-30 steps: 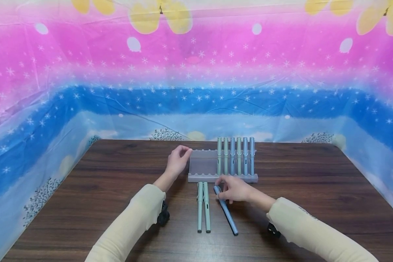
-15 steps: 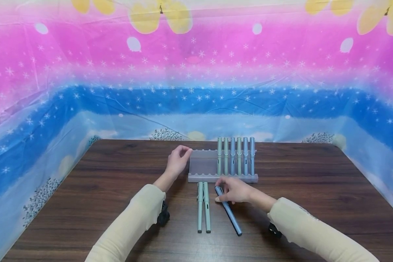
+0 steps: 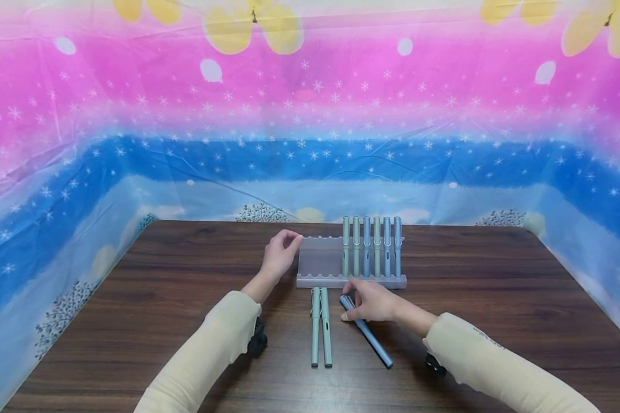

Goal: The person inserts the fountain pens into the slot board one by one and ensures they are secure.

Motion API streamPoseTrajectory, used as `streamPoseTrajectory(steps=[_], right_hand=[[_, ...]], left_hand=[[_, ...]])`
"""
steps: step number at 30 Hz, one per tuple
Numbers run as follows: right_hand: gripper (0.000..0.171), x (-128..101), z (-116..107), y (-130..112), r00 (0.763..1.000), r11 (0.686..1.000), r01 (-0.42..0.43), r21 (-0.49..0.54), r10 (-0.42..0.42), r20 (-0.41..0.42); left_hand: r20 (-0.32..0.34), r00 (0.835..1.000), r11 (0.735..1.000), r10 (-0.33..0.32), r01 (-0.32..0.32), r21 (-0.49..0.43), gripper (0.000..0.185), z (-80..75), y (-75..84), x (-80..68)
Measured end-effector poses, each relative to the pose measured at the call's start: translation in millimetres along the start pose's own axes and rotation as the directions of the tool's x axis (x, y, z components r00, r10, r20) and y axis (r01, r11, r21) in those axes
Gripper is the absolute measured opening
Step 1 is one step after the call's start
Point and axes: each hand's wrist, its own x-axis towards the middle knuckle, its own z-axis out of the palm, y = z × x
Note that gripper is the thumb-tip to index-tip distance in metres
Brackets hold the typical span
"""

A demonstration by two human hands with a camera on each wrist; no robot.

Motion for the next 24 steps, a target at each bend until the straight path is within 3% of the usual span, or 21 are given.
streamPoseTrajectory(steps=[17, 24], right_hand=[[0.028, -4.4, -3.3, -4.1, 0.998, 0.995, 0.037, 0.090, -0.042, 0.053], [0.031, -3.6, -3.5, -3.5, 0.997, 0.987, 0.018, 0.161, -0.031, 0.075]], left_hand=[[0.001, 1.000, 1.000, -0.004, 0.004, -0.005, 0.022, -0.7, 1.4, -0.7], [-0.002, 1.000, 1.000, 0.002, -0.002, -0.007, 0.021, -0.5, 1.0, -0.5]])
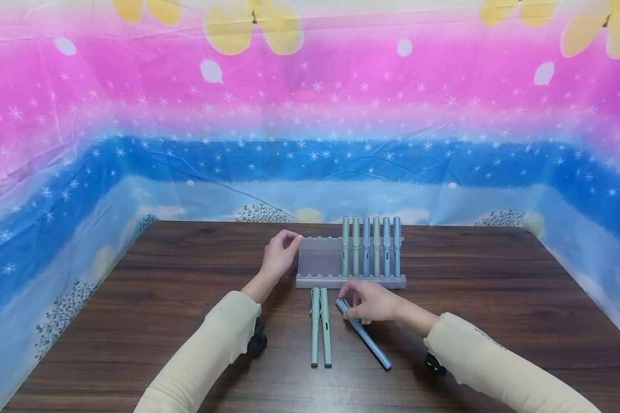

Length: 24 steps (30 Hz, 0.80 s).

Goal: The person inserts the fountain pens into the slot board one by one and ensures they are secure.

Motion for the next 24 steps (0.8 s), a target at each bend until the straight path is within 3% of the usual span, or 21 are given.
streamPoseTrajectory(steps=[11, 24], right_hand=[[0.042, 0.5, 1.8, 0.8, 0.999, 0.998, -0.038, 0.043, 0.039, -0.009], [0.034, -0.1, 5.6, 0.7, 0.997, 0.980, 0.026, -0.196, -0.039, -0.063]], left_hand=[[-0.012, 1.000, 1.000, -0.004, 0.005, 0.018, 0.020, 0.3, 1.6, 0.3], [-0.015, 1.000, 0.999, -0.024, 0.024, 0.031, 0.020, 0.5, 1.7, 0.5]])
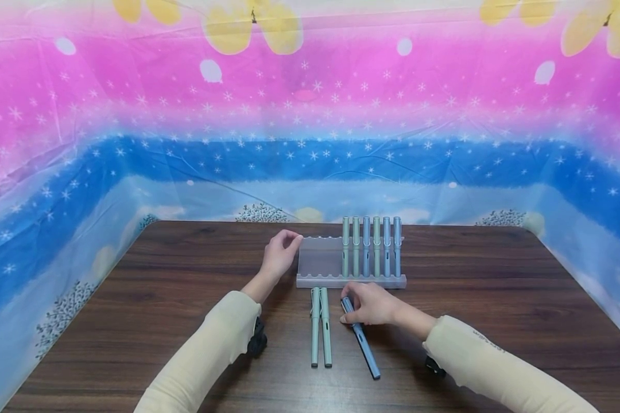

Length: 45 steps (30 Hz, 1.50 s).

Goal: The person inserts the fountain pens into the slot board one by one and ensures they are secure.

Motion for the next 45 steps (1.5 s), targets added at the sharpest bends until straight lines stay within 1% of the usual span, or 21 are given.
streamPoseTrajectory(steps=[3, 7, 11, 17, 24, 33, 42, 45], right_hand=[[0.034, -0.2, -0.4, -0.7, 0.999, 1.000, 0.019, -0.021, -0.020, -0.029], [0.034, -0.3, -1.4, 1.1, 0.999, 1.000, 0.025, 0.002, -0.025, -0.043], [0.035, 0.1, -2.1, 3.7, 0.999, 0.998, 0.031, 0.058, -0.029, -0.032], [0.038, 0.7, -3.3, 4.5, 0.998, 0.984, 0.062, 0.167, -0.059, -0.024], [0.032, 2.1, -5.1, 6.4, 0.999, 0.972, 0.038, 0.232, -0.033, -0.022], [0.032, 3.4, -13.6, 4.7, 0.999, 0.949, 0.031, 0.314, -0.023, -0.029], [0.033, 7.1, -25.2, 1.8, 0.998, 0.944, 0.026, 0.328, -0.003, -0.070], [0.031, 7.7, -30.1, 0.9, 0.996, 0.949, 0.031, 0.315, -0.003, -0.091]], left_hand=[[0.000, 1.000, 1.000, 0.001, -0.001, 0.001, 0.020, -0.1, -0.3, 0.2], [0.002, 1.000, 1.000, 0.004, -0.004, -0.005, 0.020, 0.1, -0.9, 0.4], [0.004, 1.000, 1.000, 0.003, -0.003, -0.013, 0.019, 0.3, -1.4, 0.4], [0.008, 1.000, 1.000, 0.003, -0.003, -0.019, 0.020, 0.1, -1.3, 0.2], [0.012, 1.000, 1.000, 0.002, -0.002, -0.016, 0.021, 0.1, -1.3, 0.3], [0.022, 1.000, 1.000, -0.005, 0.005, -0.021, 0.022, -0.6, -0.3, 0.2], [0.011, 1.000, 1.000, 0.004, -0.004, -0.013, 0.021, -0.7, -0.9, 0.4], [0.009, 1.000, 1.000, 0.010, -0.010, -0.010, 0.021, -0.5, -1.1, 0.3]])
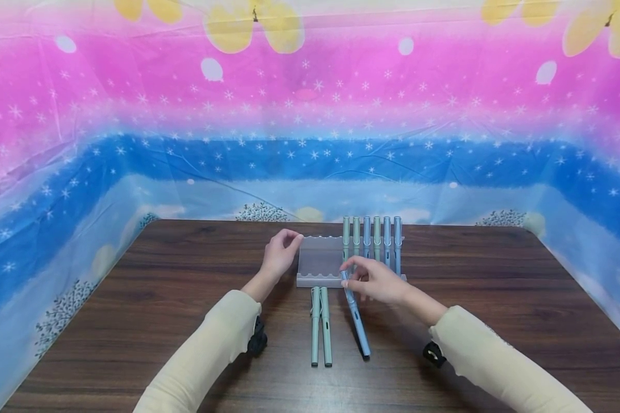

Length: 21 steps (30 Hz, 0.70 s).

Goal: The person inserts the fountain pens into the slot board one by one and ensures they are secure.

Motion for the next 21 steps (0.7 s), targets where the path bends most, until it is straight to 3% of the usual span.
streamPoseTrajectory(steps=[8, 15, 21], right_hand=[[0.027, 4.6, -11.7, -6.0, 0.999, 1.000, -0.004, -0.026, 0.003, -0.036], [0.027, 10.6, -19.8, -8.5, 0.996, 0.996, 0.055, -0.069, -0.059, -0.065], [0.026, 15.6, -24.6, -12.3, 0.996, 0.999, 0.010, -0.048, -0.014, -0.090]], left_hand=[[-0.005, 1.000, 1.000, 0.013, -0.013, 0.003, 0.020, 0.6, -0.3, 0.1], [-0.004, 1.000, 1.000, 0.006, -0.006, 0.002, 0.020, 0.4, -0.1, 0.4], [0.003, 1.000, 1.000, -0.002, 0.002, -0.004, 0.021, 0.1, 0.0, 0.0]])
